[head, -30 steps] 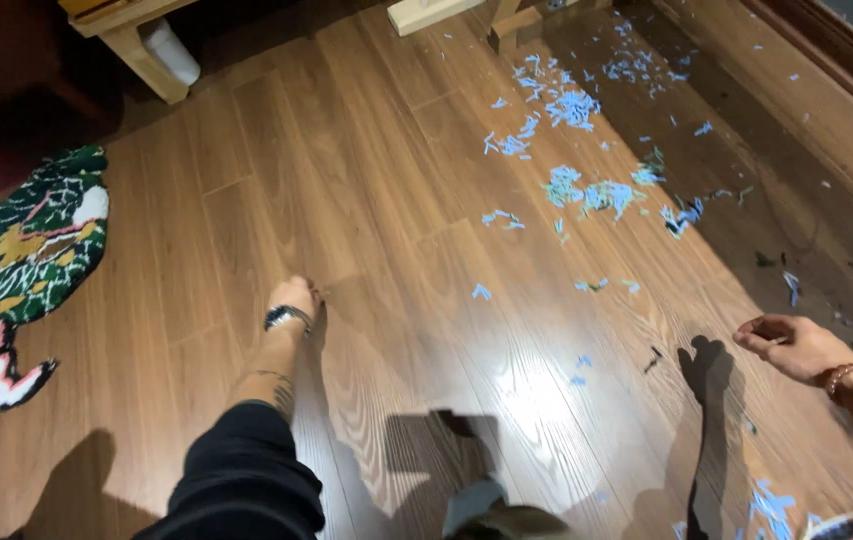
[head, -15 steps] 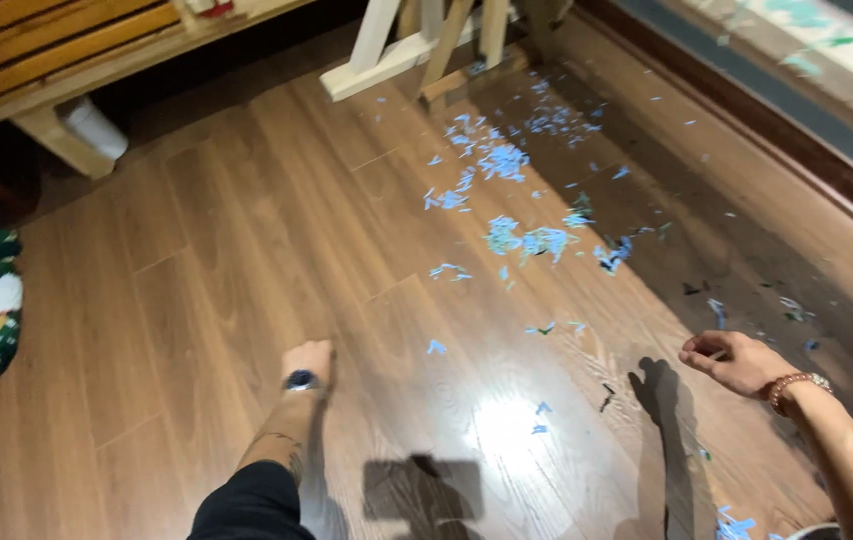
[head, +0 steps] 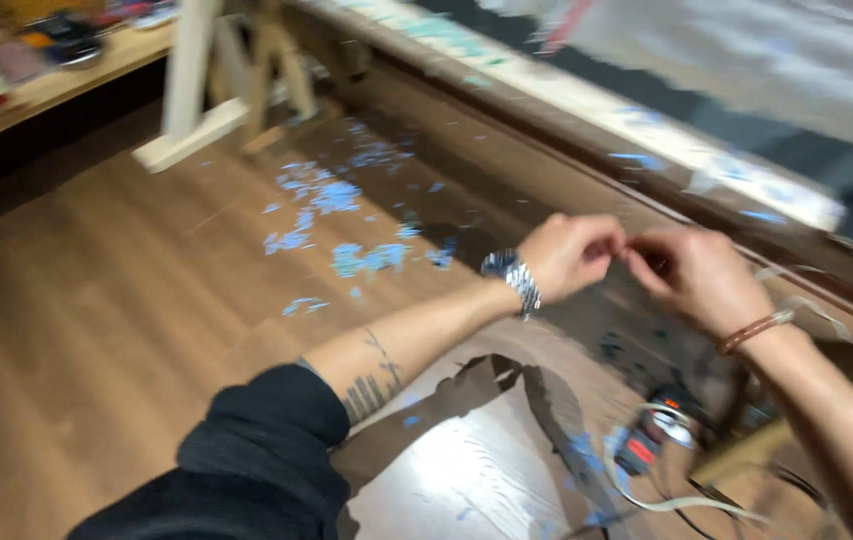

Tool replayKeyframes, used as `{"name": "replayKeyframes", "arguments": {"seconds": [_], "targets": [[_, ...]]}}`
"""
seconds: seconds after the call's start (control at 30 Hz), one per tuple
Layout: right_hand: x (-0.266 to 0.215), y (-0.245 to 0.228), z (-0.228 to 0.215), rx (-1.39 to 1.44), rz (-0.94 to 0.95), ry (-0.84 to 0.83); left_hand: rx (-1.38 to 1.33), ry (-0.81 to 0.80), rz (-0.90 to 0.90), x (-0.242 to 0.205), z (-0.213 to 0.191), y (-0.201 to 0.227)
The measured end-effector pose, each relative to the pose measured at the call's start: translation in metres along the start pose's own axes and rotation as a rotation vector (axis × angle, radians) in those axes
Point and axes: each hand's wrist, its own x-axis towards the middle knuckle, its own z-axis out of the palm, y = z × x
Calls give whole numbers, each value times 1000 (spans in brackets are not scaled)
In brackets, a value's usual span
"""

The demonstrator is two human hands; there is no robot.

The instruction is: Inspecting a tufting gun and coiling its power cable in a workshop environment.

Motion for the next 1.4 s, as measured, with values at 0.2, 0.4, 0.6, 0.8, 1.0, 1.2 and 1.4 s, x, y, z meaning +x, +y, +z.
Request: {"name": "replayKeyframes", "arguments": {"seconds": [0.2, 0.4, 0.6, 0.8, 1.0, 1.2, 1.4], "targets": [[-73, 37, -115, -138, 78, 137, -209, -88, 180, 92, 51, 92], [-151, 139, -179, -284, 225, 198, -45, -192, 212, 129, 113, 157], [-229, 221, -213, -350, 692, 205, -112, -333, 285, 108, 166, 177], [-221, 202, -207, -269, 768, 76, 48, -611, 211, 82, 185, 184], [-210, 221, -171, -342, 625, 212, 162, -605, 106, 83, 195, 153], [-190, 167, -148, -165, 105, 373, 165, -568, 37, 88, 190, 141], [-183, 161, -139, -146, 175, 322, 180, -571, 27, 87, 191, 136]]}}
